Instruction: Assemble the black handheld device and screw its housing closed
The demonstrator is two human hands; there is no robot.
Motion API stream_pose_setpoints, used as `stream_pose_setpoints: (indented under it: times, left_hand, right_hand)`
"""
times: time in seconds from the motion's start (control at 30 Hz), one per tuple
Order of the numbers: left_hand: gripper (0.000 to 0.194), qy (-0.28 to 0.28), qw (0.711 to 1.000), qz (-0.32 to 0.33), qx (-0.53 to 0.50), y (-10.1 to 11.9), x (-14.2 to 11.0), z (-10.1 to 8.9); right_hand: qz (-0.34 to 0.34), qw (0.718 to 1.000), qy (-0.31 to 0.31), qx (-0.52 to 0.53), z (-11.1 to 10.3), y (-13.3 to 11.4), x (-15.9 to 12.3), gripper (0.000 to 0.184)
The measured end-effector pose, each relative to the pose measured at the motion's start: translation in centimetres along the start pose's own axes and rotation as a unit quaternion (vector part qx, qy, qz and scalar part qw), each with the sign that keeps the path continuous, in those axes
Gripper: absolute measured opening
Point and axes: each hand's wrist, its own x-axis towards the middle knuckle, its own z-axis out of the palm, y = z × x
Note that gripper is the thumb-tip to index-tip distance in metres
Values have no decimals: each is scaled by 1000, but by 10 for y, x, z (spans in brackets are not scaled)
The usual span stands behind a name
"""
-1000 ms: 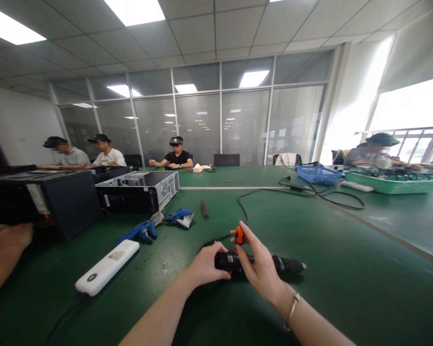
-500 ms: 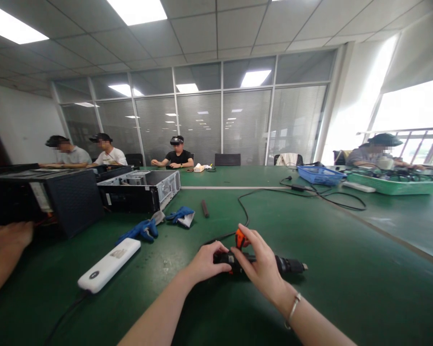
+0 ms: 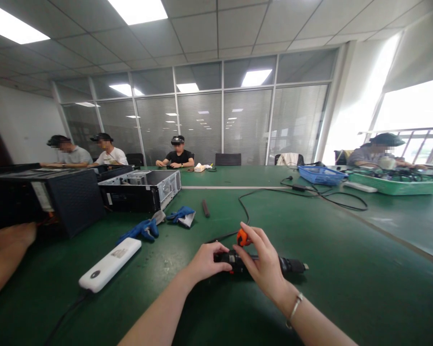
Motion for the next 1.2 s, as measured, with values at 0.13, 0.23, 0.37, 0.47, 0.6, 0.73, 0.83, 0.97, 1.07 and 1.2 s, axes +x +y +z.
stream_pose_setpoints:
  times: [0.13, 0.23, 0.37, 0.47, 0.6, 0.73, 0.83, 0.97, 1.07, 1.2]
  left_hand:
    - [34, -2, 1000, -5, -9, 0, 0, 0]
    - [33, -2, 1000, -9, -6, 2, 0, 1]
    - [32, -1, 1000, 0, -7, 2, 0, 0]
    - [34, -1, 1000, 0, -8, 1, -1, 0]
    - [34, -4, 1000, 4, -12, -1, -1, 1]
    - [32, -2, 1000, 7, -18, -1, -1, 1]
    - [33, -2, 1000, 4, -22, 0, -1, 1]
    - [33, -2, 1000, 3, -13, -1, -1, 1]
    - [34, 3, 1000, 3, -5, -1, -1, 1]
    - [32, 1, 1000, 0, -7, 0, 0, 1]
  right_hand:
    - [-3, 1000, 5, 6, 1, 2, -1, 53]
    - [-2, 1000, -7, 15, 0, 0, -1, 57]
    - [-17, 1000, 2, 3, -1, 0, 0, 54]
    - [-15, 1000, 7, 9, -1, 0, 0, 52]
    - [0, 999, -18, 27, -3, -4, 0, 57]
    - [-5, 1000, -14, 16, -3, -3, 1, 55]
    - [-5, 1000, 1, 11, -1, 0, 0, 50]
    - [-4, 999, -17, 36, -2, -2, -1, 55]
    - [-9, 998, -29, 53, -4, -4, 0, 57]
    - [-2, 1000, -10, 10, -2, -1, 1, 51]
